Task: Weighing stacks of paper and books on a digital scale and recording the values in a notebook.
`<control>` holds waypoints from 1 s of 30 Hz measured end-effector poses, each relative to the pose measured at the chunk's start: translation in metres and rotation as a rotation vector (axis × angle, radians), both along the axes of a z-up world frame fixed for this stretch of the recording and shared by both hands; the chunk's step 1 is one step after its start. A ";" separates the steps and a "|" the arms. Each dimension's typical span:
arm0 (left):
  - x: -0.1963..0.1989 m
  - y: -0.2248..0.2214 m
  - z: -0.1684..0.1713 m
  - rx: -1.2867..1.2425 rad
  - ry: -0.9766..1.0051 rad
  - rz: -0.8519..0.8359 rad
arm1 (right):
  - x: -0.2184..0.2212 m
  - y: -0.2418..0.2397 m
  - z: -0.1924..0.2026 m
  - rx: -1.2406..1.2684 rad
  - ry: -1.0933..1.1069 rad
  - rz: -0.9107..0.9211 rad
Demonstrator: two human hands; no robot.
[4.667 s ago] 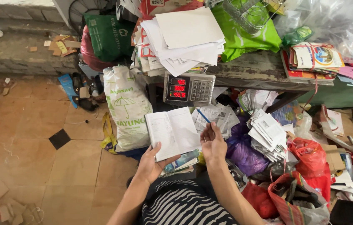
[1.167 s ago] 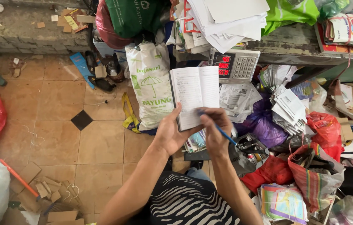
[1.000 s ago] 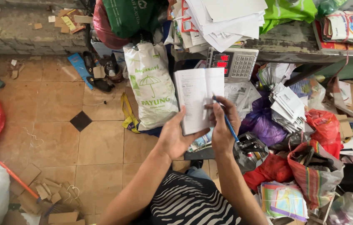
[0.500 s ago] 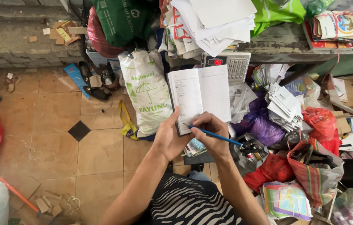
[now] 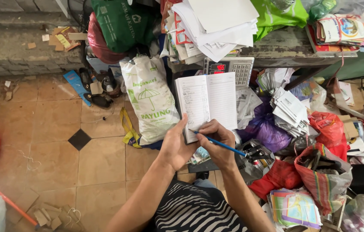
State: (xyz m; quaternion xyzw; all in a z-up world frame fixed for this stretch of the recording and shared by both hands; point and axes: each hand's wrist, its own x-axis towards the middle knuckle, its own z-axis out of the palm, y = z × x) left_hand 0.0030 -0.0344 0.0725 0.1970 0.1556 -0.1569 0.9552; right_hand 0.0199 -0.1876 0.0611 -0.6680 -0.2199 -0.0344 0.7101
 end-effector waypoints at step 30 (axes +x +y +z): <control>0.003 -0.011 0.021 0.020 -0.007 -0.035 | 0.000 -0.015 0.005 0.082 -0.049 -0.022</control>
